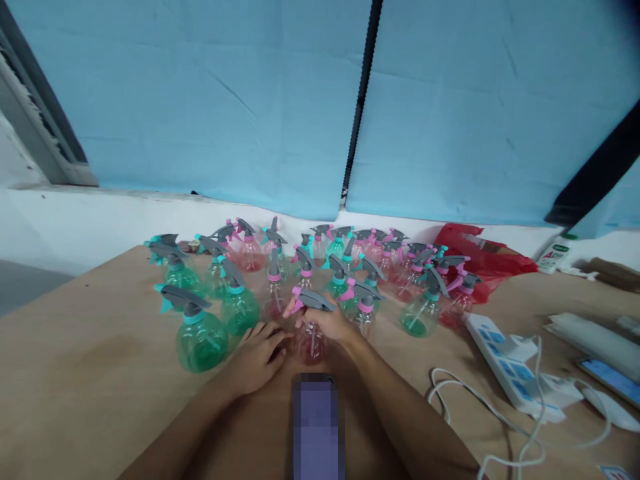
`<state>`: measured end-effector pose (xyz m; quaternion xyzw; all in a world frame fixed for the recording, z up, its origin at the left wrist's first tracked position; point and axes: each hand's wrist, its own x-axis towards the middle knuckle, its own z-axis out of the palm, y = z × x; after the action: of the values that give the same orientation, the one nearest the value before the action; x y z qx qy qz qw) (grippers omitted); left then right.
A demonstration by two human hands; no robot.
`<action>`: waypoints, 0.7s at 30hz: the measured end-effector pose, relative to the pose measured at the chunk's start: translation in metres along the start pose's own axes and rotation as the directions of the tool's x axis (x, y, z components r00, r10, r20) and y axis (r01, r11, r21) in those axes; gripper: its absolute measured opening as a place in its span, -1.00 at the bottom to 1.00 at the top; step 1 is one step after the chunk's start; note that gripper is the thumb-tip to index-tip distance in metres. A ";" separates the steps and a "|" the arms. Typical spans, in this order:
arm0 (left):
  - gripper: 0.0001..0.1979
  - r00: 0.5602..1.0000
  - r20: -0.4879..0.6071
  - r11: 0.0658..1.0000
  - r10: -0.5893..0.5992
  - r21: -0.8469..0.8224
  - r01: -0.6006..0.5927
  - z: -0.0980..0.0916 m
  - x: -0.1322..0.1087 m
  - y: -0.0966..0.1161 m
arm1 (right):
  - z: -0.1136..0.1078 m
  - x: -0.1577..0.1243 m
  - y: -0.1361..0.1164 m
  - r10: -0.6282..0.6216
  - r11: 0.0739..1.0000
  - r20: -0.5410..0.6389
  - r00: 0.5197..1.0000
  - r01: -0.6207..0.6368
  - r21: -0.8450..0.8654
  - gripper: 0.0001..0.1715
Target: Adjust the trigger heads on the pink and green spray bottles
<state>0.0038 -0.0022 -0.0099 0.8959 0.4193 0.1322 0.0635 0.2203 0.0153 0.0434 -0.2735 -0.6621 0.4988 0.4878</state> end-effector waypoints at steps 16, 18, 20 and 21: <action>-0.63 1.000 0.011 1.000 -0.009 0.007 0.009 0.000 0.000 0.000 | -0.004 0.003 0.009 0.010 1.000 -0.045 0.999 -0.011 -0.003 -0.71; -0.62 1.000 0.011 1.000 -0.007 0.005 0.007 0.000 0.001 0.000 | -0.003 0.002 0.013 0.011 1.000 -0.062 0.998 -0.010 0.022 -0.75; -0.63 1.000 0.010 1.000 -0.006 0.005 0.006 0.000 0.001 0.000 | -0.001 0.002 0.017 0.017 0.997 -0.097 0.995 -0.010 0.075 -0.81; -0.63 1.000 0.011 1.000 -0.004 0.007 0.004 0.000 0.001 0.000 | 0.000 0.002 0.018 0.023 0.995 -0.110 0.994 -0.012 0.101 -0.84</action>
<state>0.0040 -0.0012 -0.0095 0.8960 0.4212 0.1256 0.0631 0.2174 0.0234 0.0278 -0.2819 -0.6058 0.5197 0.5324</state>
